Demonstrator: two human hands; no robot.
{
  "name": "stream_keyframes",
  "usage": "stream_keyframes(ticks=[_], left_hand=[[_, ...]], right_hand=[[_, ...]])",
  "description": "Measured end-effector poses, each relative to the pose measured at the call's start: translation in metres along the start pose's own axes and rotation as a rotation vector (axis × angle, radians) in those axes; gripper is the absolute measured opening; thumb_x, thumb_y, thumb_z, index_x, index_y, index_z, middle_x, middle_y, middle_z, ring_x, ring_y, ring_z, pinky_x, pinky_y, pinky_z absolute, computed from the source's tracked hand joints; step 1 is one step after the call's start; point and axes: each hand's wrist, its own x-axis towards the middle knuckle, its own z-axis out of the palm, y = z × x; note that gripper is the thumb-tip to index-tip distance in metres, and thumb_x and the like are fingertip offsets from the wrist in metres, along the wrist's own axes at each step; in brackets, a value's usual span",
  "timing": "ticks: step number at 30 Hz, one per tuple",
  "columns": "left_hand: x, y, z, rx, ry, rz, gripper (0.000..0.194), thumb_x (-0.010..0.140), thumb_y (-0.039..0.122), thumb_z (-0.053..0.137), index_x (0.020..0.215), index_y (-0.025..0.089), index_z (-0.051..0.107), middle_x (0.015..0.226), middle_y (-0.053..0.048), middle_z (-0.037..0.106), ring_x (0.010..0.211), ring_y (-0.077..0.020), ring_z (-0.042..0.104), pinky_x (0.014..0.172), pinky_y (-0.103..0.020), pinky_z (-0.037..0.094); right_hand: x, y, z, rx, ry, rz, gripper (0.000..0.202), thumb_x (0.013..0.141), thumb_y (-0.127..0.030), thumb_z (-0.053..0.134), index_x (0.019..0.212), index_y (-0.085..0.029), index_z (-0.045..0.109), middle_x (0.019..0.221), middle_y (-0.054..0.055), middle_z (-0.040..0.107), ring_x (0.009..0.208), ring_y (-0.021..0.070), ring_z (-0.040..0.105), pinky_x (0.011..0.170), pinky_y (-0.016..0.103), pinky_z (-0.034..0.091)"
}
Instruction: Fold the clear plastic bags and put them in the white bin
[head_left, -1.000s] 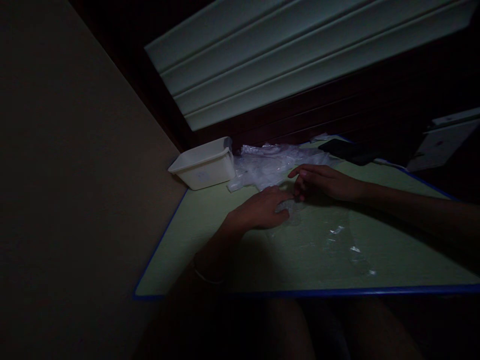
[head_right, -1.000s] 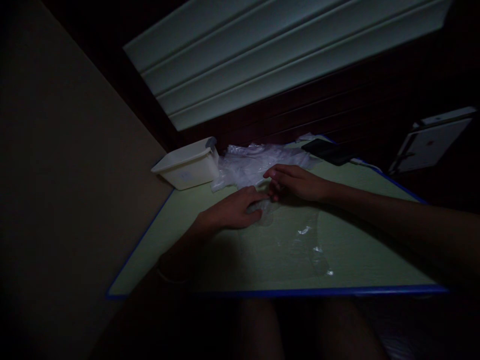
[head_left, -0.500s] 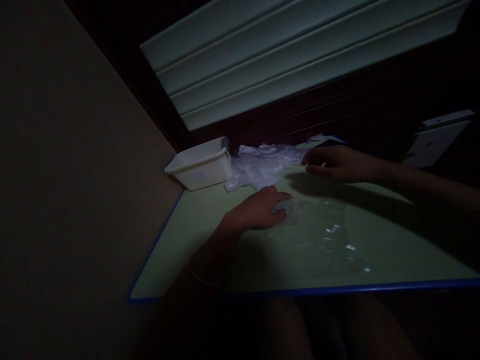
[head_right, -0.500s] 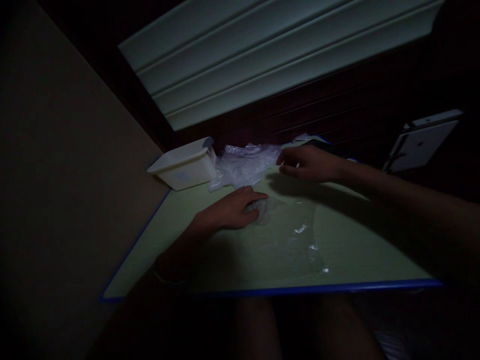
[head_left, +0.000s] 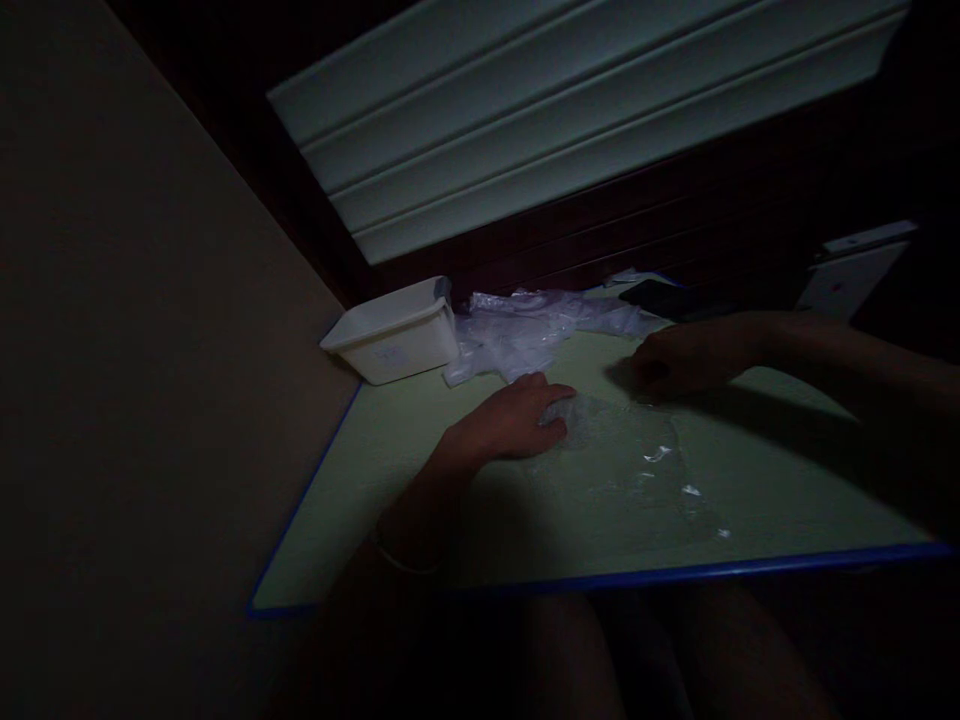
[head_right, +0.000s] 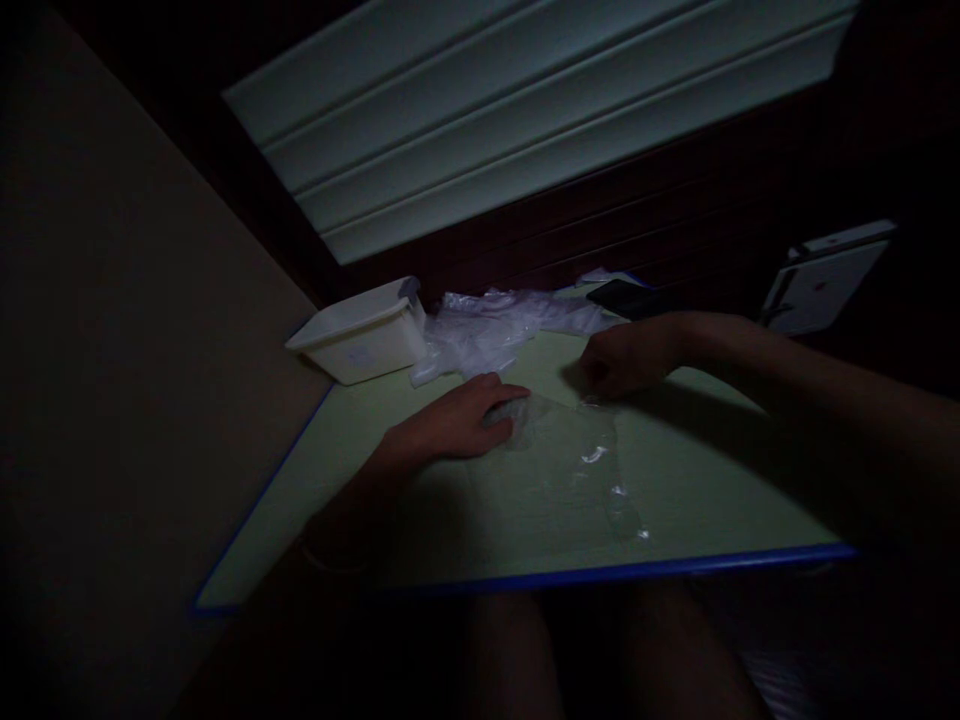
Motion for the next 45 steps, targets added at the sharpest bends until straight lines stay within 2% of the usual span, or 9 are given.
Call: stream_keyframes(ticks=[7,14,20,25,30,33,39,42,45], left_hand=[[0.0,0.002,-0.001,0.005,-0.003,0.016,0.047,0.089,0.029,0.047,0.135,0.021,0.051,0.104,-0.008,0.057,0.102,-0.0222,0.054,0.093,-0.035,0.044],[0.0,0.002,-0.001,0.02,-0.008,-0.004,0.048,0.089,0.031,0.047,0.135,0.022,0.05,0.105,-0.008,0.057,0.102,-0.022,0.055,0.092,-0.035,0.044],[0.001,0.002,-0.003,0.018,-0.026,-0.005,0.046,0.089,0.03,0.048,0.134,0.023,0.051,0.104,-0.008,0.057,0.101,-0.0219,0.055,0.091,-0.035,0.044],[0.0,0.004,-0.004,0.027,-0.023,-0.01,0.045,0.089,0.03,0.047,0.132,0.021,0.052,0.103,-0.008,0.056,0.101,-0.0219,0.055,0.092,-0.035,0.044],[0.001,0.006,-0.005,0.018,-0.025,-0.009,0.041,0.089,0.029,0.046,0.128,0.02,0.055,0.102,-0.008,0.057,0.099,-0.0218,0.056,0.089,-0.035,0.045],[0.001,0.005,-0.005,0.023,-0.012,0.002,0.04,0.088,0.029,0.047,0.127,0.021,0.055,0.1,-0.008,0.057,0.098,-0.022,0.056,0.089,-0.035,0.045],[0.001,0.003,-0.003,0.021,-0.016,0.022,0.04,0.089,0.028,0.047,0.128,0.021,0.054,0.103,-0.008,0.058,0.1,-0.022,0.056,0.09,-0.036,0.045],[0.001,0.001,-0.001,0.032,-0.006,0.019,0.044,0.09,0.031,0.047,0.133,0.02,0.051,0.106,-0.009,0.058,0.103,-0.0225,0.055,0.091,-0.036,0.044],[0.0,0.0,0.0,0.032,0.002,0.008,0.047,0.09,0.032,0.047,0.135,0.02,0.049,0.108,-0.009,0.057,0.104,-0.0222,0.055,0.093,-0.036,0.044]], right_hand=[[0.001,0.009,-0.006,0.111,0.055,-0.053,0.025,0.081,-0.04,0.055,0.075,-0.016,0.06,0.072,0.004,0.062,0.067,0.0188,0.057,0.06,0.03,0.042],[-0.005,-0.002,-0.004,0.576,-0.046,0.023,0.037,0.078,-0.054,0.062,0.09,-0.02,0.054,0.077,0.006,0.069,0.066,0.0216,0.066,0.06,0.033,0.052],[-0.005,-0.004,-0.002,0.718,-0.101,-0.011,0.039,0.083,-0.053,0.06,0.102,-0.021,0.05,0.076,0.006,0.071,0.063,0.0206,0.068,0.057,0.031,0.053],[-0.001,-0.013,0.001,0.817,-0.114,-0.072,0.036,0.083,-0.054,0.061,0.092,-0.021,0.052,0.073,0.005,0.07,0.062,0.0202,0.068,0.053,0.029,0.05],[0.003,-0.014,0.004,0.869,-0.095,-0.103,0.04,0.084,-0.06,0.057,0.088,-0.02,0.053,0.078,0.005,0.069,0.061,0.019,0.067,0.051,0.028,0.048],[0.005,-0.011,0.005,0.887,-0.072,-0.126,0.037,0.084,-0.057,0.058,0.09,-0.021,0.053,0.079,0.004,0.069,0.062,0.0179,0.066,0.052,0.027,0.048],[0.003,-0.009,0.002,0.733,-0.084,-0.203,0.039,0.086,-0.057,0.056,0.09,-0.018,0.053,0.072,0.004,0.065,0.067,0.018,0.064,0.061,0.029,0.051],[-0.001,-0.01,-0.001,0.614,-0.112,-0.137,0.046,0.081,-0.059,0.06,0.102,-0.018,0.054,0.074,0.003,0.065,0.066,0.018,0.063,0.06,0.029,0.05],[-0.007,-0.013,-0.003,0.544,-0.154,-0.078,0.064,0.074,-0.06,0.067,0.12,-0.02,0.048,0.073,0.001,0.065,0.066,0.0187,0.062,0.057,0.028,0.048]])
